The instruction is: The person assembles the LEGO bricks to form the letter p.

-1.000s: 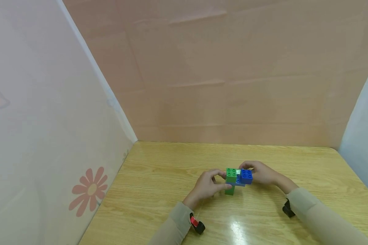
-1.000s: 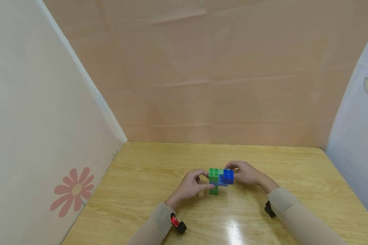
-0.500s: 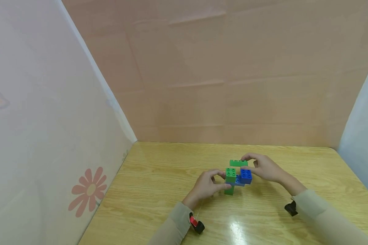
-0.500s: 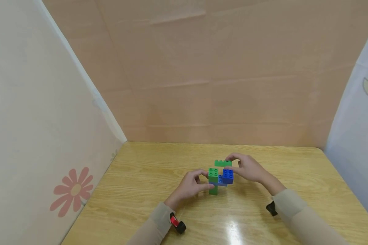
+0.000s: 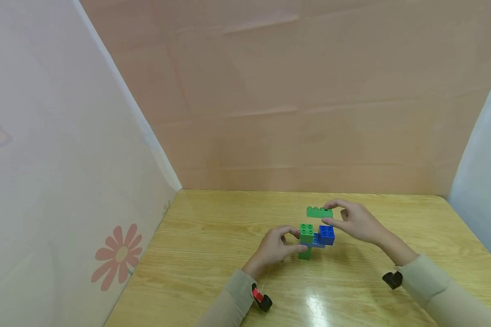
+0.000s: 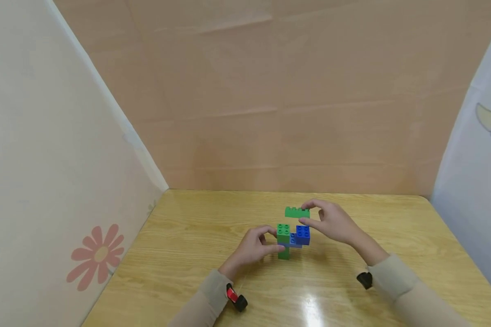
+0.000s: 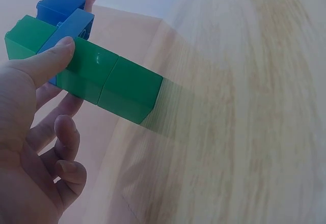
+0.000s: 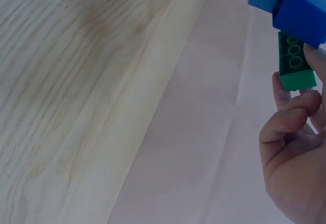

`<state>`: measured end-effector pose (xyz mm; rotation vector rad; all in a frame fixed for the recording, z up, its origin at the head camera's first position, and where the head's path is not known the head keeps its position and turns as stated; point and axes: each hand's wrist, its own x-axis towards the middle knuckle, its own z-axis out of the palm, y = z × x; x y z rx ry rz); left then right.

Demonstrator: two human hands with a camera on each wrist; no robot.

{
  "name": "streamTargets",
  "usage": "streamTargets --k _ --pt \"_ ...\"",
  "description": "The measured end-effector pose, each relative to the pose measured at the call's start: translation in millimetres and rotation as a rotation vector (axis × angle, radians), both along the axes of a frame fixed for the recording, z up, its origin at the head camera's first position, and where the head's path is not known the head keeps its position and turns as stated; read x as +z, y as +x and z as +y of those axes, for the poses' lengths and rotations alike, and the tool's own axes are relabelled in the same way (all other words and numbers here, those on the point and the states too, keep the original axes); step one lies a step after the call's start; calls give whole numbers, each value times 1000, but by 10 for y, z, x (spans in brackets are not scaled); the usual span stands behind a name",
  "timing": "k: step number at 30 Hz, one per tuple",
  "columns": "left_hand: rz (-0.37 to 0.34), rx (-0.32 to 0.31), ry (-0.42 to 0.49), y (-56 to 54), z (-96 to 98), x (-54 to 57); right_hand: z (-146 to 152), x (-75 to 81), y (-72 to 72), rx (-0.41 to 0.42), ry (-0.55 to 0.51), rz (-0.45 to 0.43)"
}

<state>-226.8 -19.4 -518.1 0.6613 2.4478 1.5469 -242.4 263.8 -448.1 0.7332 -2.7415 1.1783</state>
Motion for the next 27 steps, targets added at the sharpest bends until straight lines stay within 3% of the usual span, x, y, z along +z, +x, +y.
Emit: streamTargets --k 12,20,27 --pt "18 -12 17 27 -9 48 -77 262 152 -14 -98 -25" --pt "39 -23 16 13 -9 32 -132 247 216 38 -188 -36" --pt "45 -33 19 4 -15 10 -180 178 275 77 -204 -38"
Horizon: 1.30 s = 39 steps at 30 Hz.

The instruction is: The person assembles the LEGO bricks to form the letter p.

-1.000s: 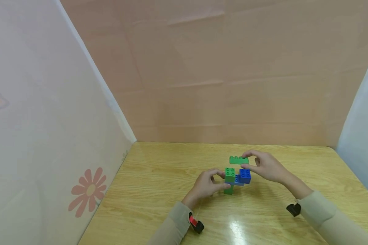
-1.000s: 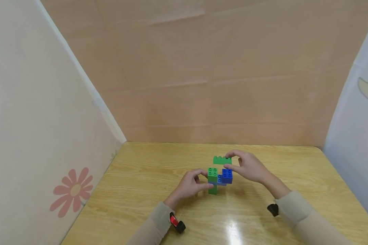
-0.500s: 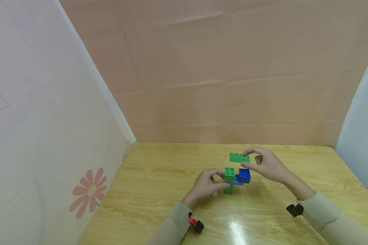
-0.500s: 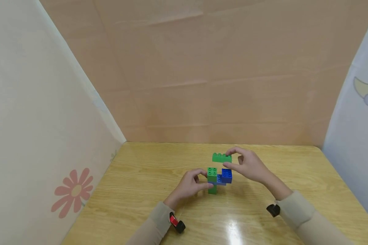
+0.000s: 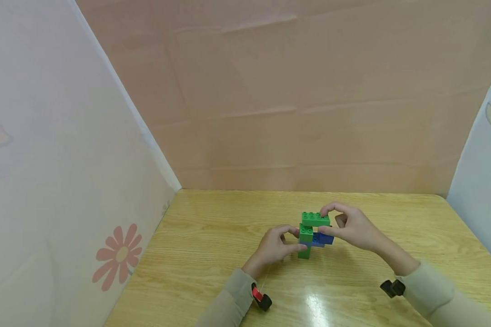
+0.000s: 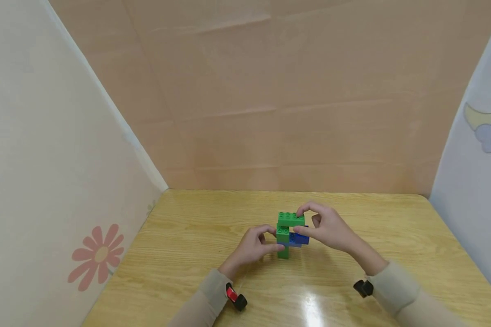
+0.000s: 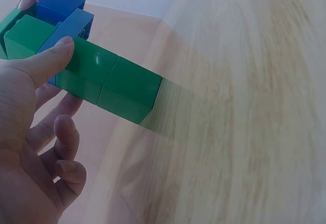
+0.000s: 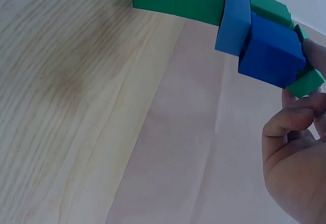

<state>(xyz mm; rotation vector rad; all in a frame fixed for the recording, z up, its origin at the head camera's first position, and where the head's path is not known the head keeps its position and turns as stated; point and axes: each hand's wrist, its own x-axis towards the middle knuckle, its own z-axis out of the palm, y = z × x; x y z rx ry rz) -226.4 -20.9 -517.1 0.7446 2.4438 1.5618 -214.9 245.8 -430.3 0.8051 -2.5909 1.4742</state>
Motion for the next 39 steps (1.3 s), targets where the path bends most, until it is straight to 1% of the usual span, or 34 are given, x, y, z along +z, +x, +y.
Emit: streamTargets --k 9,13,18,22,27,30,39 --pt "-25 5 -1 6 4 14 -51 -42 70 46 -5 33" --pt "-27 -6 7 10 4 32 -56 -59 86 31 4 16" --pt "-32 -10 12 13 0 41 -60 -87 78 17 19 46" --pt "-35 -9 8 15 -3 41 -70 -106 72 28 10 62" --pt "-39 -10 12 19 -9 46 -95 -85 85 46 -8 69" --pt "-39 -9 8 18 -12 47 -112 -63 92 51 -8 89" --pt "-16 -11 3 13 -11 49 -118 -44 92 46 20 143"
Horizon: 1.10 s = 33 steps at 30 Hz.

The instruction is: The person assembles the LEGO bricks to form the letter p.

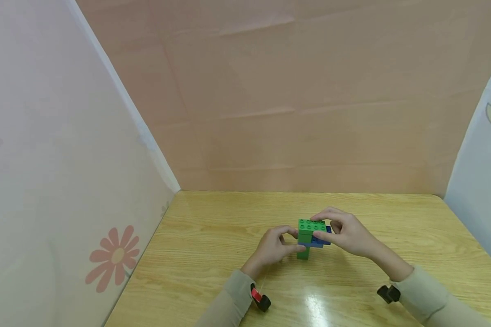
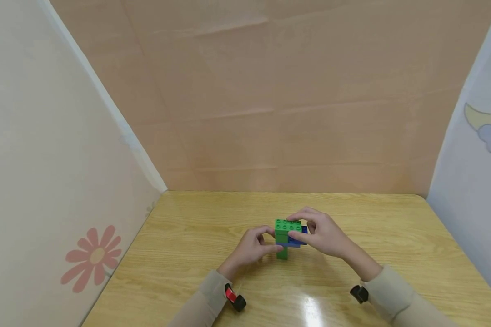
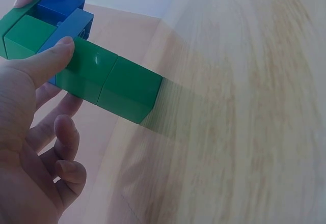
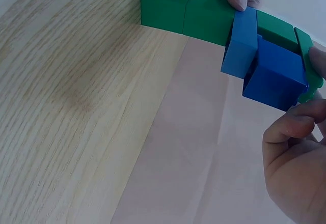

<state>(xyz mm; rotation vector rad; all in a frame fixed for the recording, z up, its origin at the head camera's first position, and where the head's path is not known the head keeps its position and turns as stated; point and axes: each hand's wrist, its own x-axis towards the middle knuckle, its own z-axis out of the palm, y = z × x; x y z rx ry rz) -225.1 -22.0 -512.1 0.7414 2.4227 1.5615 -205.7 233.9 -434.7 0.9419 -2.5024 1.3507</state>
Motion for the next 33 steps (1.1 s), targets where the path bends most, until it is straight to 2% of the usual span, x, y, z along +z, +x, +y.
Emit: streamTargets --k 17,26,33 --pt "-36 16 8 1 3 -24 -4 -31 -4 9 6 71" --pt "-1 15 -8 11 7 -36 27 -21 -14 -6 45 99" --pt "24 23 -16 31 22 -63 136 -59 6 -35 71 59"
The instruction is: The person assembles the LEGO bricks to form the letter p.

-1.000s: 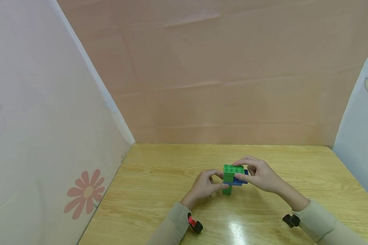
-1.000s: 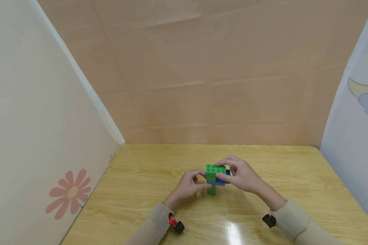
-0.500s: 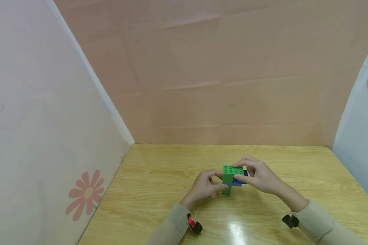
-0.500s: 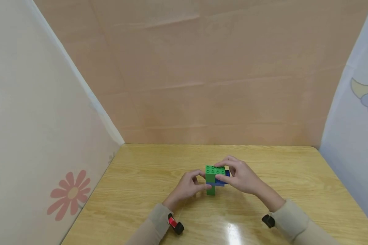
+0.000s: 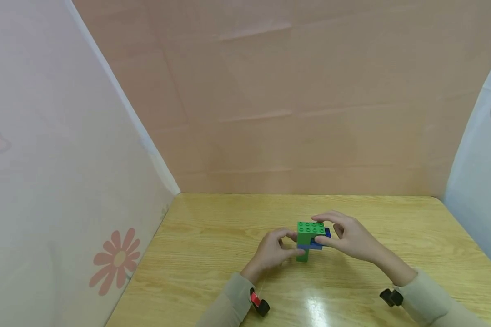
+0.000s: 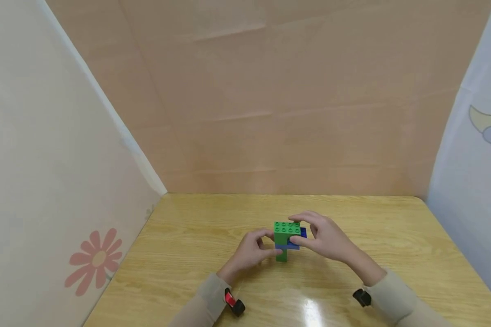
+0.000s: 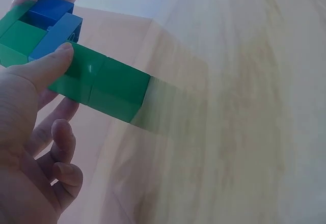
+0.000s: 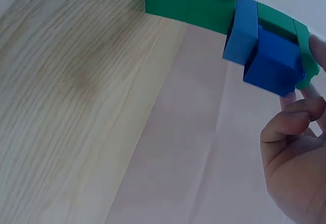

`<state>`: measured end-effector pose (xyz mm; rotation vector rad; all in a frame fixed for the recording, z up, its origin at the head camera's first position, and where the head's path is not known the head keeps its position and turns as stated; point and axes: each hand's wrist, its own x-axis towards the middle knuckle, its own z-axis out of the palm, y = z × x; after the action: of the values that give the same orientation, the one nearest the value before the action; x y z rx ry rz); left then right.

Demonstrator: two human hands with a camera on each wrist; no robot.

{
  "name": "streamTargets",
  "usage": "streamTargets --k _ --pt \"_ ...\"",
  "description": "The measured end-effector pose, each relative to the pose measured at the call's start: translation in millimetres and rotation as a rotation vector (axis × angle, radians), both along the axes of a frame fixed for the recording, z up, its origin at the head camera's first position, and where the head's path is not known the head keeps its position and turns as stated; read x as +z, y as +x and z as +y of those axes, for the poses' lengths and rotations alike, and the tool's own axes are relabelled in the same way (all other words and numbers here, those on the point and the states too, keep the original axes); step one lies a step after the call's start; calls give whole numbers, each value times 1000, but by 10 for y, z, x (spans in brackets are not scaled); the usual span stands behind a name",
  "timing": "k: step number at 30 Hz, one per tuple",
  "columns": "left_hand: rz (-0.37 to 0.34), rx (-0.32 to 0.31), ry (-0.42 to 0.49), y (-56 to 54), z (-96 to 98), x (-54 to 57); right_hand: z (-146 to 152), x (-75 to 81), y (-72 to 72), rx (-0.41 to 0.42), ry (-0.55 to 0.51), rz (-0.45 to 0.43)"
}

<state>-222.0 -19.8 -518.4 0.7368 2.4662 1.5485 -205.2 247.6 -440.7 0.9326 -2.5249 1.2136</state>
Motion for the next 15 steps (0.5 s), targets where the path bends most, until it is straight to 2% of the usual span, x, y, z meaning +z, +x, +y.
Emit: streamTargets --k 10,15 --pt "14 22 -43 5 -38 -109 182 -125 128 -63 -34 -135" --pt "5 26 -46 0 -41 -132 182 -209 109 -69 -45 -131"
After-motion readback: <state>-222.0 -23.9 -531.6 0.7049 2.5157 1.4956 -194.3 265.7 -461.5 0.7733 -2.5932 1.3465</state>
